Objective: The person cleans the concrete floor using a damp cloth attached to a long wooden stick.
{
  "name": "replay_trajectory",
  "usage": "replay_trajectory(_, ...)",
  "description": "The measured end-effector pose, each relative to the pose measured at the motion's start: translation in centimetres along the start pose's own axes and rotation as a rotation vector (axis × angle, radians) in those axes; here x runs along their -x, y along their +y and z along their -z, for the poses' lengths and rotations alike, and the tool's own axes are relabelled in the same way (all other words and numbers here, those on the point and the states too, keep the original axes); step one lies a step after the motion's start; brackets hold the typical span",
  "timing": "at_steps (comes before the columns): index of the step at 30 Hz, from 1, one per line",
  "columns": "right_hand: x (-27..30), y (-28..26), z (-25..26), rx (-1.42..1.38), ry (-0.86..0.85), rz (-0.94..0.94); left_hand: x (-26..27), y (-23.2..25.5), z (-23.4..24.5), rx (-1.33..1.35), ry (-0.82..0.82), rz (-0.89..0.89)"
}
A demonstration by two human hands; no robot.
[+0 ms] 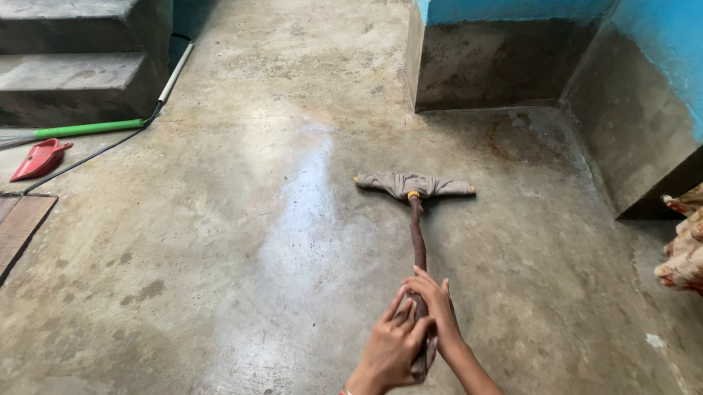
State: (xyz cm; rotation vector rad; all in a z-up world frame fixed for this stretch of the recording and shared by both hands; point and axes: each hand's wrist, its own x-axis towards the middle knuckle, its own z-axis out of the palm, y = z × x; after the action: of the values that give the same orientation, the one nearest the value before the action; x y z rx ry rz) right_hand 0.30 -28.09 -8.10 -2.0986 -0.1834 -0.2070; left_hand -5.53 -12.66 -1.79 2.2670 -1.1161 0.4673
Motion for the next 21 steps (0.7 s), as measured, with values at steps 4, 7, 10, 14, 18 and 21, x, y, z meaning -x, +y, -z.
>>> replay_trajectory(4,5.1,-5.6,3.5,0.135,-0.069,0.083,1.6,4.8,2.5,0.057,0.051,-0.022)
replay_trajectory(7,7.9,-7.6,5.3,0.062,-0.002,0.355,2.0,6.7,3.3,0.015,0.05,-0.046)
replay_trajectory(10,9.0,-7.3,5.6,-0.043,0.133,0.439,1.5,8.2,2.0,-0.049,-0.034,-0.097)
replay_trajectory(14,7.0,-4.3,4.5,-0.26,0.336,0.566,0.7,8.6,-1.2,-0.067,0.067,-0.129)
replay_trajectory(18,4.5,-0.8,3.9,-0.187,0.357,0.478,-0.7,5.8,-4.1,-0.056,-0.007,-0.108)
replay_trajectory(21,1.7,1.4,3.9,-0.133,0.357,0.443,-2.6,3.1,-6.7,-0.066,-0.086,-0.094)
